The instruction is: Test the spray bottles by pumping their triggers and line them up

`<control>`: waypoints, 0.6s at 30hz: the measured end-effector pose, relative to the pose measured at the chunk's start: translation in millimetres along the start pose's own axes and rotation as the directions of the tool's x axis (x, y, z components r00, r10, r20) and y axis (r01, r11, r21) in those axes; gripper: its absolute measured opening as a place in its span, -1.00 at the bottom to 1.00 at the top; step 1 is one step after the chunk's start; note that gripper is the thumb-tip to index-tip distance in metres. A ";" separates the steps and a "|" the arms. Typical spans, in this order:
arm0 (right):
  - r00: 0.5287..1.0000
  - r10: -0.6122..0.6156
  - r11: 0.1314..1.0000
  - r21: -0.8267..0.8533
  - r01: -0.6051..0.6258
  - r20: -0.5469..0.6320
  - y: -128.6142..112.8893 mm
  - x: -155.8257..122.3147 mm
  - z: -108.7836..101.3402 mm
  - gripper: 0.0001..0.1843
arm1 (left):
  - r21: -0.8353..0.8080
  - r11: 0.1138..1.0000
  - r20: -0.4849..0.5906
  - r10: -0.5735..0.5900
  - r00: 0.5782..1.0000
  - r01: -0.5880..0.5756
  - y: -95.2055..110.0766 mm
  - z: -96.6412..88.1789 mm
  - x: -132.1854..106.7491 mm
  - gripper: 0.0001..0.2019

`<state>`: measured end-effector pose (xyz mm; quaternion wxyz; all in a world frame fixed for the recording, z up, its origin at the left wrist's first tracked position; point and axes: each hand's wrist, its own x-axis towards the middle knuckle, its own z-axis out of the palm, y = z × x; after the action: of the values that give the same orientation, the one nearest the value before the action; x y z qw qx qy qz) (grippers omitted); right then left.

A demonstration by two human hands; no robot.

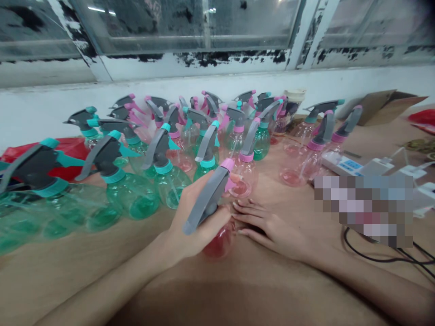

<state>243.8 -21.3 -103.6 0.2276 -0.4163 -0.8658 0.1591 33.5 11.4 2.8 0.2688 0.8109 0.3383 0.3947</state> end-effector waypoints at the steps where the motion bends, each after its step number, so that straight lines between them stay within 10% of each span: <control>1: 1.000 -0.001 1.000 -0.006 0.001 0.006 0.0 0.1 -0.2 -0.57 | -0.008 1.000 0.016 0.015 1.000 -0.015 0.7 0.2 -0.3 -0.91; 18: 1.000 -0.011 1.000 0.026 0.011 -0.009 0.5 0.6 -0.4 -0.54 | -0.013 1.000 0.061 0.014 0.998 -0.013 -0.5 1.6 -2.0 -0.92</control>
<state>244.0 -20.5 -103.3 0.2377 -0.4093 -0.8649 0.1670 33.8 9.9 0.7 0.2813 0.8233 0.3218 0.3735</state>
